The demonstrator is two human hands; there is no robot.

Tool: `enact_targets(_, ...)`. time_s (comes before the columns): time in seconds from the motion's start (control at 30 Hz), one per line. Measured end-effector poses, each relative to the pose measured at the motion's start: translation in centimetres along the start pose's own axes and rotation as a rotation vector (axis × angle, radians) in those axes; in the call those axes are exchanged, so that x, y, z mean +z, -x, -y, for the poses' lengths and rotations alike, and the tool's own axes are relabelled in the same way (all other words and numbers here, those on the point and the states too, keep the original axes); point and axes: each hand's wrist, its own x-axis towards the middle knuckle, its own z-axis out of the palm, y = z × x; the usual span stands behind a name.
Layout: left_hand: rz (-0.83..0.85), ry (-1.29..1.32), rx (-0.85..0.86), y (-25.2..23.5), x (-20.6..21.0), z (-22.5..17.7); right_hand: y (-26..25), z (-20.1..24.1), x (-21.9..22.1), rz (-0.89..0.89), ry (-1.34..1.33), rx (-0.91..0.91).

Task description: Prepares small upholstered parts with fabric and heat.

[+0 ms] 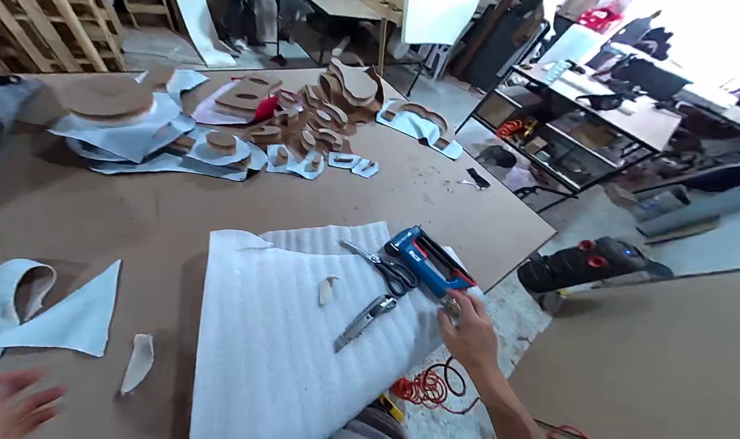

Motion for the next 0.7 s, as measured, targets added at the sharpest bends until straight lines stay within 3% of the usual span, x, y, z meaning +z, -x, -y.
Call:
enact_targets(0.07, 0.152, -0.048, -0.046, -1.7, 5.3, 3.0, -1.5, -2.3, 1.9, 0.039, 0.086, -0.03)
enact_targets(0.17, 0.153, -0.232, -0.091, -3.0, 13.1, 3.0, -2.5, -3.8, 5.6, -0.065, 0.206, -0.084)
enact_targets(0.27, 0.158, -0.334, -0.124, -3.8, 16.8, 2.3, -4.2, -3.0, 6.5, -0.104, 0.263, -0.087)
enact_targets(0.57, -0.011, -0.152, -0.189, -5.3, 14.9, 3.0, -11.0, -0.4, 9.6, -0.09, 0.193, -0.202)
enact_targets(0.7, -0.132, -0.486, -0.109, -5.9, 14.8, 2.2, -14.5, 2.0, 10.9, -0.113, 0.171, -0.258)
